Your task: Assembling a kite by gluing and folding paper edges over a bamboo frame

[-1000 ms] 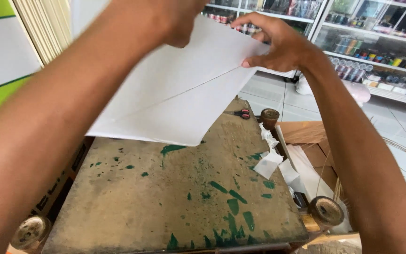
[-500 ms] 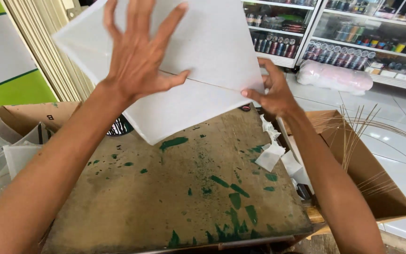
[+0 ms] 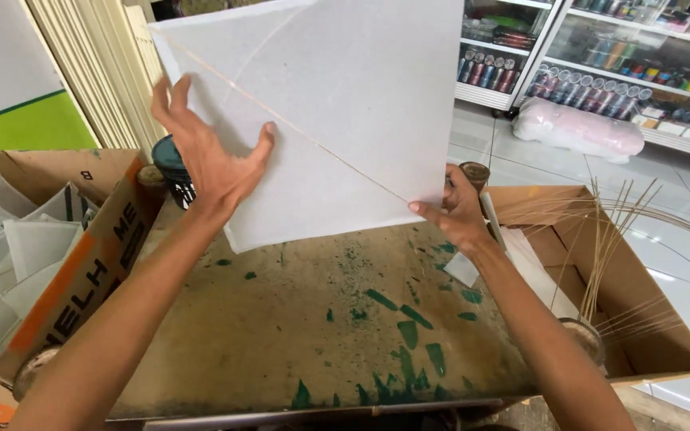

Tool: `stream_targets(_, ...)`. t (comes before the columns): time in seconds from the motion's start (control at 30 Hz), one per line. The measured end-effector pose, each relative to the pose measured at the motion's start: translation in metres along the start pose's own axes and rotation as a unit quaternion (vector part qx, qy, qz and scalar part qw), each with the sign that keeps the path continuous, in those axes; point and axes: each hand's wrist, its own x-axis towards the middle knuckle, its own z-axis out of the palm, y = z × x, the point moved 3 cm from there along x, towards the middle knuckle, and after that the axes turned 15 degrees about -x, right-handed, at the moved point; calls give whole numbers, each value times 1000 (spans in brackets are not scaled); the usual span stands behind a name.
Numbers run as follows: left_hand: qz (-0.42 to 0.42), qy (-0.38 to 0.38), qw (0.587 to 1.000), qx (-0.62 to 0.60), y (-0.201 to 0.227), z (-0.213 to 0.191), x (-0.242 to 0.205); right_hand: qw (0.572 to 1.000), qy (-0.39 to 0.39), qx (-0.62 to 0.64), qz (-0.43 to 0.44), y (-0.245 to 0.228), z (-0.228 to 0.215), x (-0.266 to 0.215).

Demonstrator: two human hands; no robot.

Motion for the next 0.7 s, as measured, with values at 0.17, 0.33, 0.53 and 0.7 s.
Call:
stream_targets(0.17, -70, -9, 957, -280, 7, -22, 8, 1000, -6, 18, 12, 8, 8, -9)
stream_targets(0.33, -184, -105, 925, -315, -5, -37, 1, 999, -5, 16, -47, 14, 14, -14)
stream_targets(0.53, -282, -46, 860, -424, -33, -35, -19, 999, 5, 16, -49, 32, 17, -16)
stream_targets(0.7, -329, -28, 820, -468, -51, -34, -26, 999, -5, 28, -29, 23, 21, -24)
